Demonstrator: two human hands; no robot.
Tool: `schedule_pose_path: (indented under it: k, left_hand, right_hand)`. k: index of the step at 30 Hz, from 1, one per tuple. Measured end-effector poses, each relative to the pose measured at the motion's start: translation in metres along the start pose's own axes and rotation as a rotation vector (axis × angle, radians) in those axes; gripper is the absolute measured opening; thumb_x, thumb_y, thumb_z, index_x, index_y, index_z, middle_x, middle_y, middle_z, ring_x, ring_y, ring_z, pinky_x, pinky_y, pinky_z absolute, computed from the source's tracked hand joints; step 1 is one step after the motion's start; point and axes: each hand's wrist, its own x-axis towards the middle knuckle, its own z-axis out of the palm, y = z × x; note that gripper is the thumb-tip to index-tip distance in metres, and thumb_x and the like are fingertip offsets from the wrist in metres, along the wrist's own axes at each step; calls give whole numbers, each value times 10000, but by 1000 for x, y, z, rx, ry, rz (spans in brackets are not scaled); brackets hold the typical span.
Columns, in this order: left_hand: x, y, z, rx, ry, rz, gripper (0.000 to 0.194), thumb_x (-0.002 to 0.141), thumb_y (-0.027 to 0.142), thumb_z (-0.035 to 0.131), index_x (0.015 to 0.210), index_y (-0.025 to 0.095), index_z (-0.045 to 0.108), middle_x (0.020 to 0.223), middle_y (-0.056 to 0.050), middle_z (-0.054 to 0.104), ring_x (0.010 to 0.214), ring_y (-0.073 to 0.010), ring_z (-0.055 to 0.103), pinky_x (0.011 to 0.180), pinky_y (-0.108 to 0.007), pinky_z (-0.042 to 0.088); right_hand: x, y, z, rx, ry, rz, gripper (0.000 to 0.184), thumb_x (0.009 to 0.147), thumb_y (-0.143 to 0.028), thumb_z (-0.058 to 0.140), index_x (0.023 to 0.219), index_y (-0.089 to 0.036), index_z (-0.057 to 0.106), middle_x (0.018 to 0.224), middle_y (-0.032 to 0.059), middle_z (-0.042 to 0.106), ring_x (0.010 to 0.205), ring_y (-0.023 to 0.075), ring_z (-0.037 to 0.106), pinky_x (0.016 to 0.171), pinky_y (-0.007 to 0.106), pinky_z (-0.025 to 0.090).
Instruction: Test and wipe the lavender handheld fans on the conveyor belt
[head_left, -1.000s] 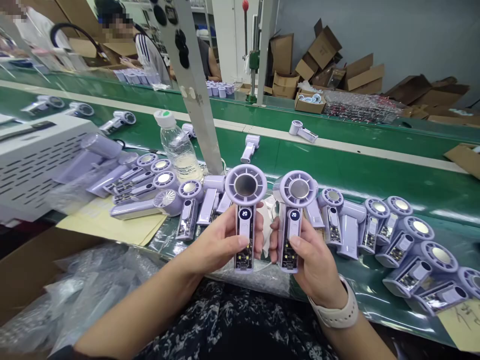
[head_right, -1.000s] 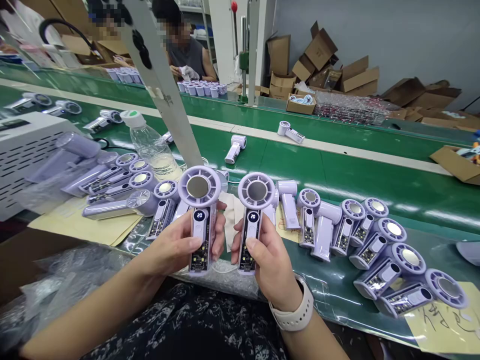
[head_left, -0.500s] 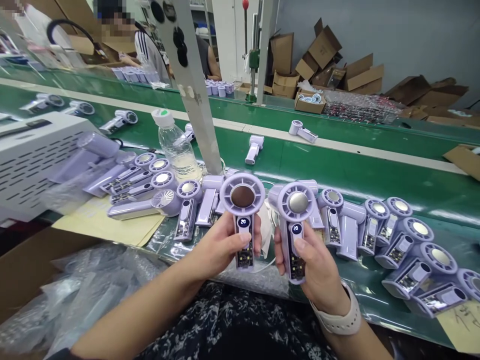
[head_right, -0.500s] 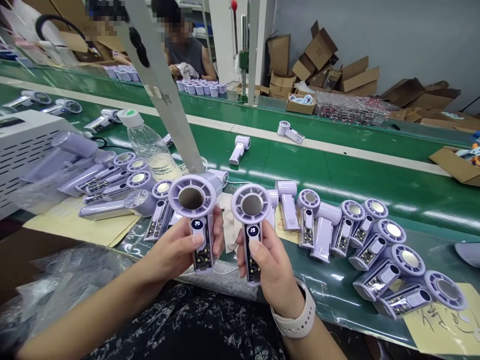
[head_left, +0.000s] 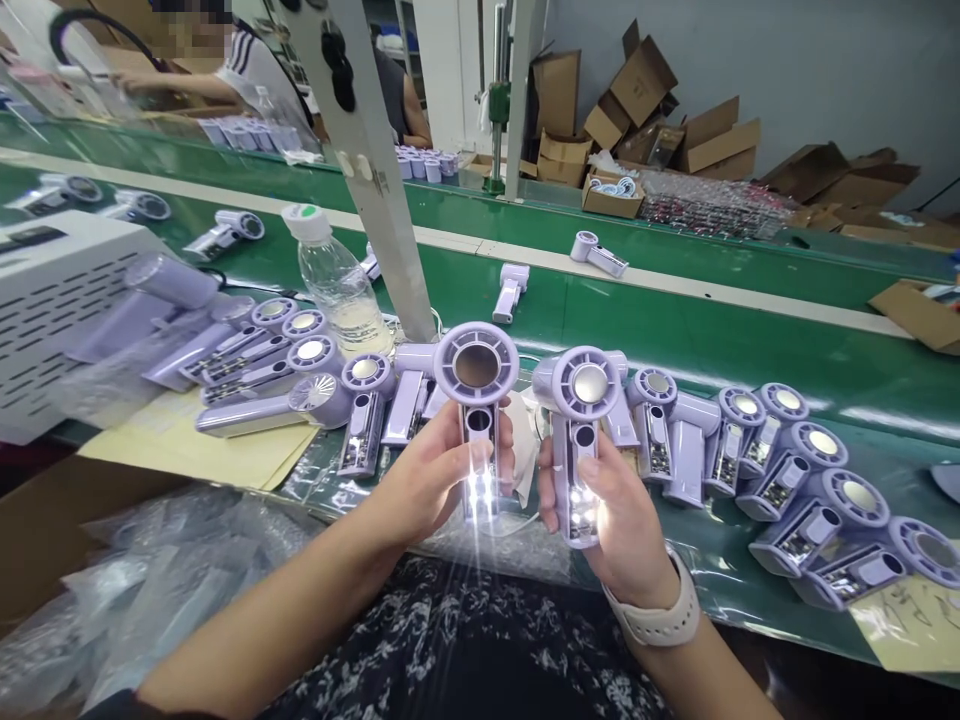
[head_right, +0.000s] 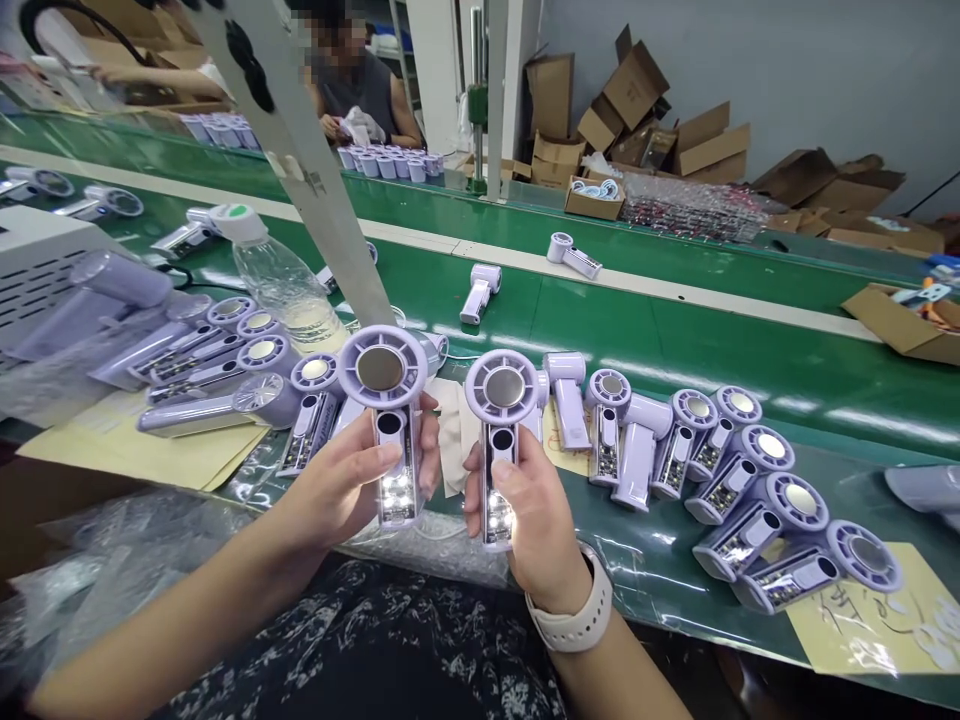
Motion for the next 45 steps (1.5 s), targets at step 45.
schedule_pose_path:
  k: [45]
  left_hand:
    - [-4, 7, 10, -189, -29, -259, 296, 866, 346, 685, 1086, 149, 666, 934, -103, 745, 878, -258, 719, 823, -384, 577]
  right_hand:
    - [-6, -17, 7, 268, 85, 140, 396, 883, -488, 495, 815, -186, 741, 817, 93, 662, 681, 212, 590, 623, 354, 543]
